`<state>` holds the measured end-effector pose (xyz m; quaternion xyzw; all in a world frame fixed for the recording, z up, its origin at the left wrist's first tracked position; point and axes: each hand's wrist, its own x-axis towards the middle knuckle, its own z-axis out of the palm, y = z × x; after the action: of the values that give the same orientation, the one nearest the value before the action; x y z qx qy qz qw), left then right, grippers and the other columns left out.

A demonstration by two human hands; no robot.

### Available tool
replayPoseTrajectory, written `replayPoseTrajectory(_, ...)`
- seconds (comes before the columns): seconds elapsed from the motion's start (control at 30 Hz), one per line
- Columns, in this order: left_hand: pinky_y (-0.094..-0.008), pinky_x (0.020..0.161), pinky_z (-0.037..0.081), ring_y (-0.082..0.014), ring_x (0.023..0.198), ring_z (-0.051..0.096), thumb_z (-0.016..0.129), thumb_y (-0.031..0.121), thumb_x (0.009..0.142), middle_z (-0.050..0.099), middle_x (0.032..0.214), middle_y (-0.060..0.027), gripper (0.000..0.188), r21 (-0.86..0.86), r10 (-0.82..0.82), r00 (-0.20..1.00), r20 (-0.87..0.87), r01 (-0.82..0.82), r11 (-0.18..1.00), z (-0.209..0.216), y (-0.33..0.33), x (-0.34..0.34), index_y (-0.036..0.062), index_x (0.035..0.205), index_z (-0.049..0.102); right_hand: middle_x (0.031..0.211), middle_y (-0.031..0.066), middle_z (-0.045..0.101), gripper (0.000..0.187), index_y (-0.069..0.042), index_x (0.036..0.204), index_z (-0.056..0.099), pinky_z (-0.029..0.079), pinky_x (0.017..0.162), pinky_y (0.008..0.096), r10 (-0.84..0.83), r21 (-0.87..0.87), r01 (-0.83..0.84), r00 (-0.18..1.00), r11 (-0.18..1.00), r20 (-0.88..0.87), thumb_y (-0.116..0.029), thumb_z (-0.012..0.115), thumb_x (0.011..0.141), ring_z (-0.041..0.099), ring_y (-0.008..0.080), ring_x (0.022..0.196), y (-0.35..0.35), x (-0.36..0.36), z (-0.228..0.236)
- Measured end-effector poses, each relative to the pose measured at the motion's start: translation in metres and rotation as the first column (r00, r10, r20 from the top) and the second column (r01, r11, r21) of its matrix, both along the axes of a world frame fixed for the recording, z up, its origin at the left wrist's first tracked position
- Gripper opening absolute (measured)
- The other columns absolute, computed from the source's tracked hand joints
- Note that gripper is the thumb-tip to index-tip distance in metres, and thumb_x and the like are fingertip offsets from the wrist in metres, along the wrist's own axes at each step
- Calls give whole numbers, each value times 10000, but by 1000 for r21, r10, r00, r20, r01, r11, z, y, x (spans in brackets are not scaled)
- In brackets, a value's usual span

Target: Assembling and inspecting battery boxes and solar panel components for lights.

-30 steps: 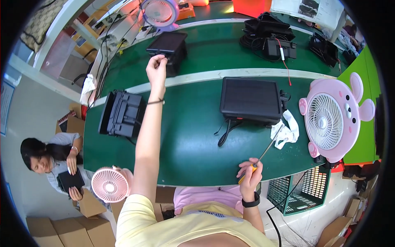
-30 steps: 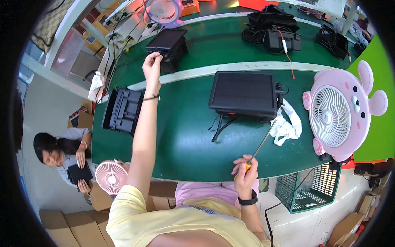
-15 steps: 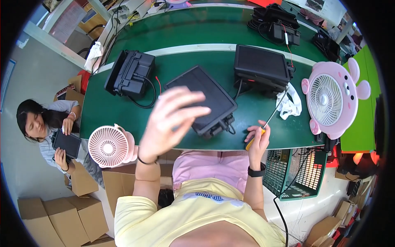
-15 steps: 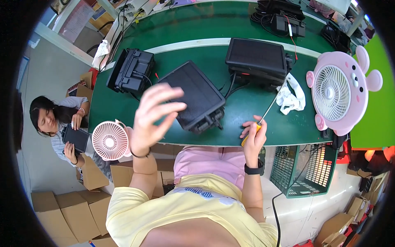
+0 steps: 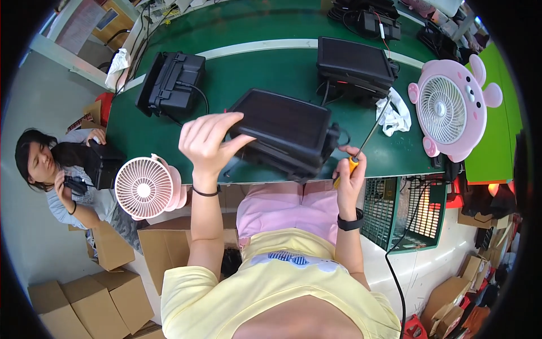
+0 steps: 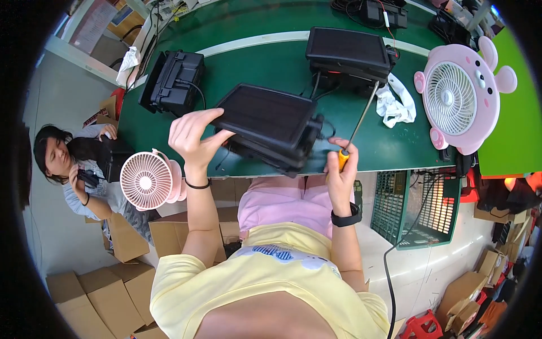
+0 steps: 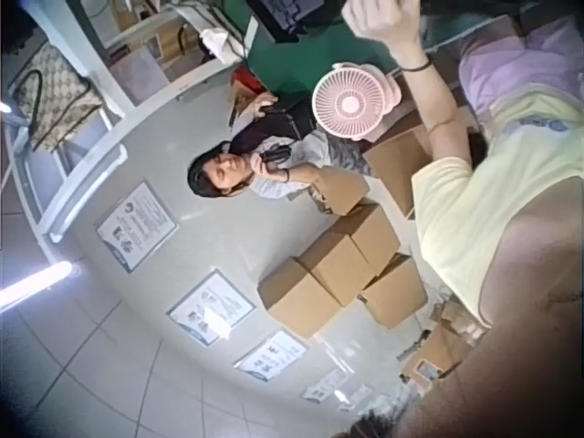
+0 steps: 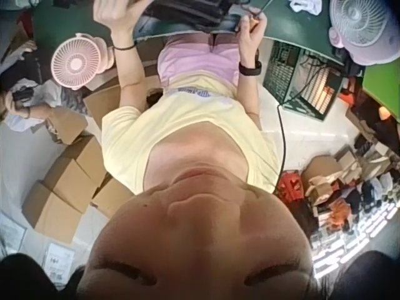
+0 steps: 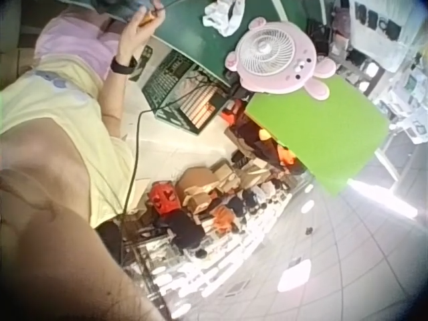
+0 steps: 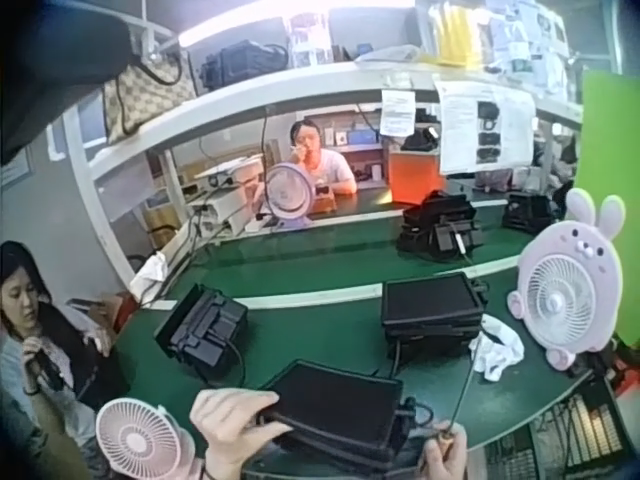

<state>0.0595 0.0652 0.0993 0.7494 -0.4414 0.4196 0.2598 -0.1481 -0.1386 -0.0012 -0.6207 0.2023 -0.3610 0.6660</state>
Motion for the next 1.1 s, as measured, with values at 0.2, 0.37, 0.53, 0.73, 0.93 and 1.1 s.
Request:
replayPoseTrajectory(0.2,-272,549,395,-124,553,593,908,366,607,685,690,64,345,-75,29,997,-68,-34,997,8,-11,-7,163,812,719,1330,117,532,345,-88,1131,452,414,725,195,61,55,-62,998,997,23,-21,684,884,436,38,768,16,19,10)
replayPoseTrajectory(0.37,-281,542,355,-128,548,571,890,261,655,681,674,55,216,-80,6,991,-136,-17,997,4,-15,11,156,682,703,1285,136,559,414,-84,1106,439,483,808,213,102,165,-105,994,981,26,-25,758,849,575,107,897,22,32,22)
replayPoseTrajectory(0.53,-263,547,350,-112,530,533,913,219,622,699,703,54,240,-130,2,996,-86,-13,991,5,-11,2,150,694,695,1233,142,605,488,-77,1064,462,525,771,258,108,-12,-107,992,994,61,-59,851,771,604,132,910,13,35,12)
replayPoseTrajectory(0.73,-248,548,359,-92,547,548,942,259,567,728,767,55,321,-127,2,995,103,11,992,29,-6,-16,180,763,700,1116,120,673,278,-65,979,468,511,606,239,196,-246,-225,971,943,-135,55,674,837,494,64,614,2,25,-1)
replayPoseTrajectory(0.93,-248,545,363,-97,565,546,932,239,582,742,791,34,296,-138,-53,980,-189,27,990,34,-14,1,137,777,735,1233,149,633,278,-63,1012,433,421,620,176,12,-38,-18,986,999,-167,-27,676,881,457,29,686,2,47,16)
replayPoseTrajectory(1.1,-309,712,531,-210,783,678,710,21,849,729,964,-76,270,-328,39,971,-238,-118,937,27,-29,43,63,1116,703,1103,132,641,303,-69,1034,440,454,667,185,65,107,-57,996,993,-69,-9,691,874,548,65,807,6,56,15)
